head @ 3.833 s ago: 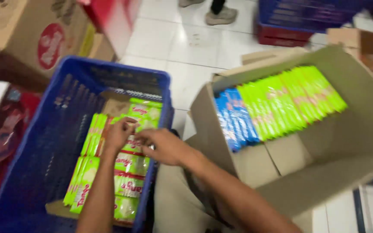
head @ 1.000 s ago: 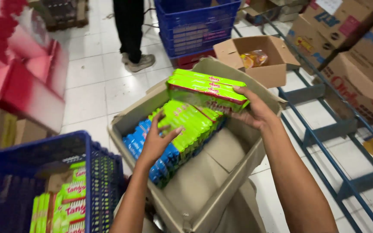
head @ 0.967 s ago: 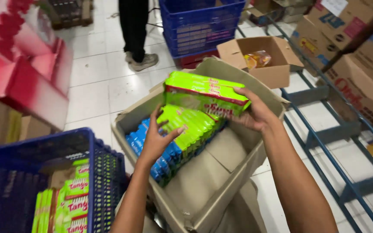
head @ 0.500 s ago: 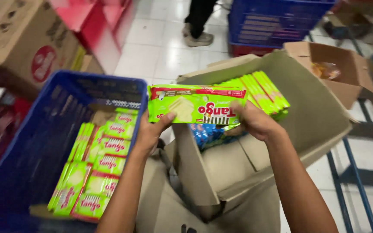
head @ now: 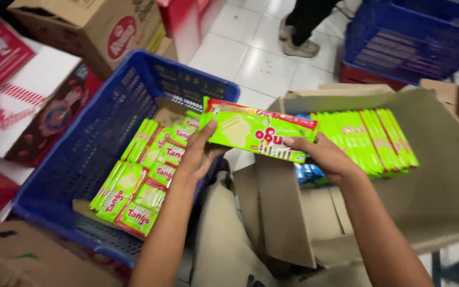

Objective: Organizing and transferring snack packs from a cardboard box into a plastic crate.

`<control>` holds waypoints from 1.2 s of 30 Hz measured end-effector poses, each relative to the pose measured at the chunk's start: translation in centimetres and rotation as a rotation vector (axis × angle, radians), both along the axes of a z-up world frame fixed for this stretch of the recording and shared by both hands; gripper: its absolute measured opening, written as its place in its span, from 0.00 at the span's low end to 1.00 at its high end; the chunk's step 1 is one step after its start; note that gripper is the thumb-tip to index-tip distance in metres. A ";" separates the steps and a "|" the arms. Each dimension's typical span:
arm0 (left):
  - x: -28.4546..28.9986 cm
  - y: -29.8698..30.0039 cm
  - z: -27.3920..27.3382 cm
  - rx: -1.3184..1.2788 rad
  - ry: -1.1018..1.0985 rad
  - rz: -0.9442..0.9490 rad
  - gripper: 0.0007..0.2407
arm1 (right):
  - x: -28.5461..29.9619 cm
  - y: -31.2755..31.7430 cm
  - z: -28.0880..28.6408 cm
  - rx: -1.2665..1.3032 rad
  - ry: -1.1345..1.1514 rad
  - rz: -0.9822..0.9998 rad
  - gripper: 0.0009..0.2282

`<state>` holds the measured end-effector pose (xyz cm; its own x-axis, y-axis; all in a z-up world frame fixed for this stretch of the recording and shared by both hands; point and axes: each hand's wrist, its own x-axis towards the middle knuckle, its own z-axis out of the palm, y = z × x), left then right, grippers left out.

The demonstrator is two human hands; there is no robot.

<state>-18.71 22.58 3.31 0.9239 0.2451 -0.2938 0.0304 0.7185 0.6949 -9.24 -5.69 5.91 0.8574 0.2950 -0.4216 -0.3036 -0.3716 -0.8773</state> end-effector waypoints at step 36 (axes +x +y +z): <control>16.3 26.1 -30.1 0.551 0.535 0.418 0.27 | 3.5 25.4 -13.8 -1.015 -0.851 0.386 0.09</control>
